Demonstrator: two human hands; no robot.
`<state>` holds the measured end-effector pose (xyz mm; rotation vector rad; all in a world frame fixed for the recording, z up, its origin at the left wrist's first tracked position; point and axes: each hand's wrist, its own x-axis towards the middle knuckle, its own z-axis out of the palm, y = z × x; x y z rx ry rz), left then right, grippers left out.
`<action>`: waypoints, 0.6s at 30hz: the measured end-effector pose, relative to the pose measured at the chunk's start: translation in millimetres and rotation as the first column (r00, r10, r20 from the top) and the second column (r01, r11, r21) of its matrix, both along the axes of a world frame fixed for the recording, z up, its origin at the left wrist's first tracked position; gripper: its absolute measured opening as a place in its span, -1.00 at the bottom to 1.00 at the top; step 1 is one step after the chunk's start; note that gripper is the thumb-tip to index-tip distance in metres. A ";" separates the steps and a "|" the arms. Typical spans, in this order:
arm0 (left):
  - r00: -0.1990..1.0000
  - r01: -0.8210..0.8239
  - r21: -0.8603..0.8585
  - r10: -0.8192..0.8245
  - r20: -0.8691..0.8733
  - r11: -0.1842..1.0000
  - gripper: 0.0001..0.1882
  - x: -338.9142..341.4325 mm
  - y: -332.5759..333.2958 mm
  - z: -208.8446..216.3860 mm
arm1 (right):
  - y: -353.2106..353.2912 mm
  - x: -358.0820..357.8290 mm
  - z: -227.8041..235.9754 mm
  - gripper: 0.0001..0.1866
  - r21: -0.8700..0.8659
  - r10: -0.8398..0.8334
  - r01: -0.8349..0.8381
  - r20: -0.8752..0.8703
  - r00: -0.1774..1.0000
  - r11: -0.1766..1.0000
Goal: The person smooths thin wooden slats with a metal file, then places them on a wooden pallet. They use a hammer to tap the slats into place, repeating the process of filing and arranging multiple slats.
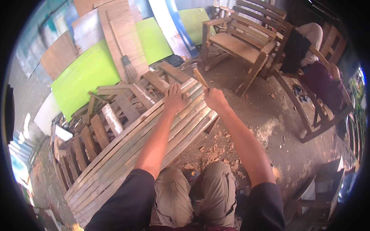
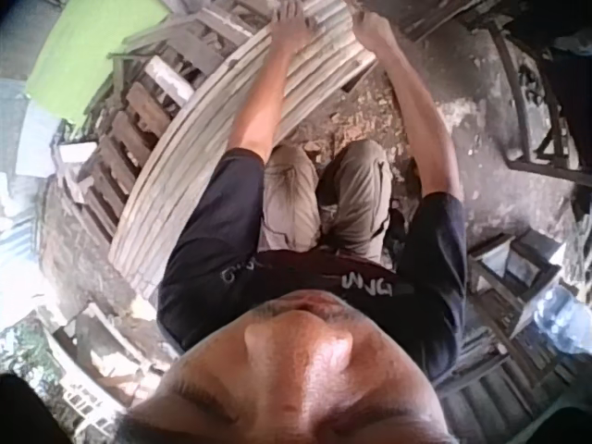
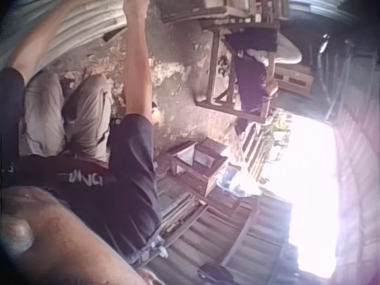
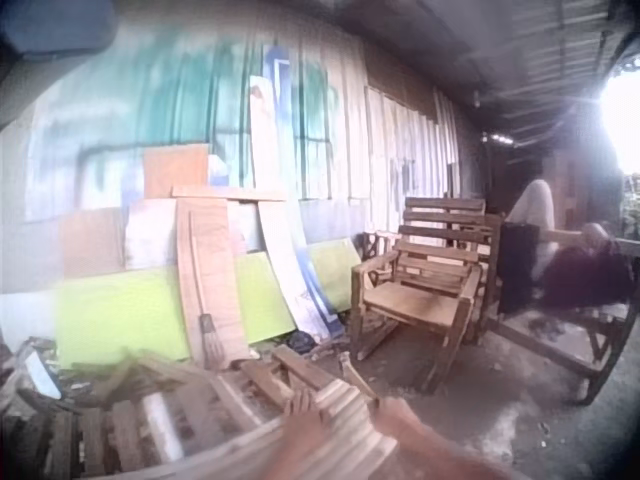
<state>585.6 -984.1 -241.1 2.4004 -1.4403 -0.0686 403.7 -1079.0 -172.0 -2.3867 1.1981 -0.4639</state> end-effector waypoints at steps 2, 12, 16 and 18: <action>1.000 -0.013 -0.049 0.014 0.003 0.999 -0.20 -5.8 26.0 -0.9 | 40.9 -6.8 -22.0 -0.48 -0.088 0.007 0.005 0.132 0.991 0.996; 0.892 -0.183 -0.294 0.032 -0.452 0.938 -0.36 -76.8 329.5 14.8 | 198.4 -30.6 -40.2 -0.69 -0.269 0.336 -0.314 0.039 0.941 0.910; 0.670 -0.521 -0.489 -0.020 -0.742 0.700 -0.55 -109.7 434.7 32.1 | 247.8 -21.1 -40.2 -0.67 -0.330 0.451 -0.430 -0.012 0.892 0.840; 0.636 -0.624 -0.553 -0.054 -0.770 0.552 -0.63 -127.4 466.9 46.1 | 272.7 -16.7 -39.7 -0.66 -0.430 0.398 -0.416 -0.138 0.907 0.801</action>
